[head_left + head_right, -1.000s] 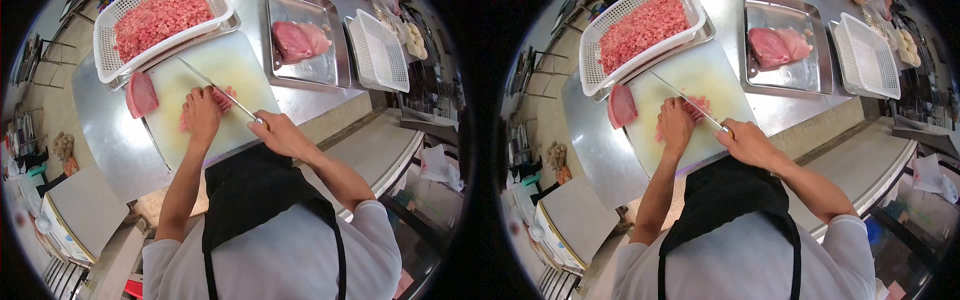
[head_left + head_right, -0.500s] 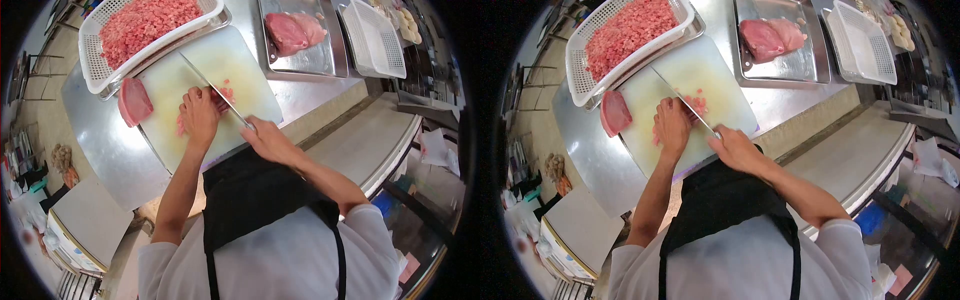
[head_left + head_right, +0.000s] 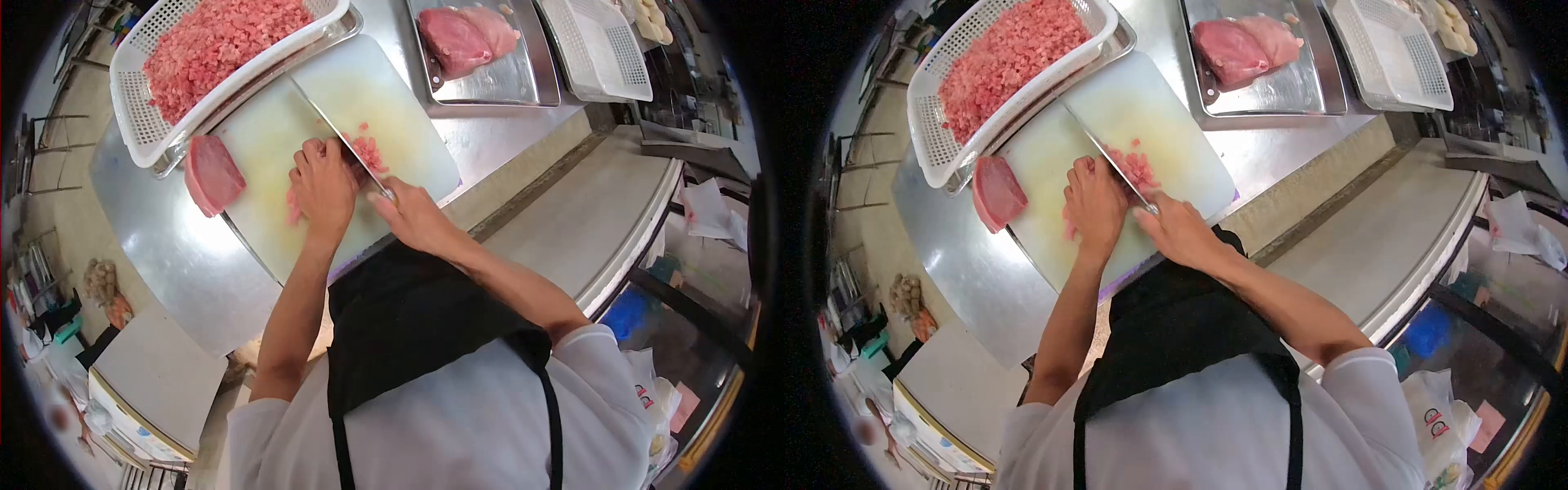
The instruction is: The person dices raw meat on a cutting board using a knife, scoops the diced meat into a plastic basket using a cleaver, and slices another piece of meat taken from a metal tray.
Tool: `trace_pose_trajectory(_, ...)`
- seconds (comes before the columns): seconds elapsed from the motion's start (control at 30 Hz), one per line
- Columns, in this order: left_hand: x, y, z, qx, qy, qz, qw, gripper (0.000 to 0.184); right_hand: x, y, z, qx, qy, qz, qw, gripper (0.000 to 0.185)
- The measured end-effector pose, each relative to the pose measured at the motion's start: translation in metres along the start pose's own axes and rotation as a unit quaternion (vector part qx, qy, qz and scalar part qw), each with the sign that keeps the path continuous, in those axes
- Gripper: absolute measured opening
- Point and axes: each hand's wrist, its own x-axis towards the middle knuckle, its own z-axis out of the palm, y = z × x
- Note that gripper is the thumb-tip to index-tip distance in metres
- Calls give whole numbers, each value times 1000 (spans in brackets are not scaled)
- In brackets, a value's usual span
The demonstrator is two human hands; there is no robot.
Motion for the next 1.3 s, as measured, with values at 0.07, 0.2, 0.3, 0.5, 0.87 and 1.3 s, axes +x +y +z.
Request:
trace_pose_trajectory(0.07, 0, -1, -2, 1, 2, -3, 1000, 23, 15, -2, 0, -4, 1, 3, 1000, 44)
trace_pose_trajectory(0.2, 4, 4, -7, -12, -4, -1, 1000, 23, -8, -46, -37, -3, -49, 95, 994, 44)
trace_pose_trajectory(0.3, 1, 1, -9, -15, -27, -4, 1000, 23, -40, -47, -26, 28, -43, 119, 992, 45)
trace_pose_trajectory(0.5, 2, -1, -10, -85, 13, -7, 996, 21, 20, 1, 9, -17, 26, -8, 1000, 45)
trace_pose_trajectory(0.87, -5, -3, -15, -36, -1, -55, 998, 23, 42, 8, -41, -62, -89, -118, 987, 47)
trace_pose_trajectory(1.3, -3, -8, -3, -34, 14, -87, 996, 22, 52, -4, -53, -79, -177, -50, 980, 48)
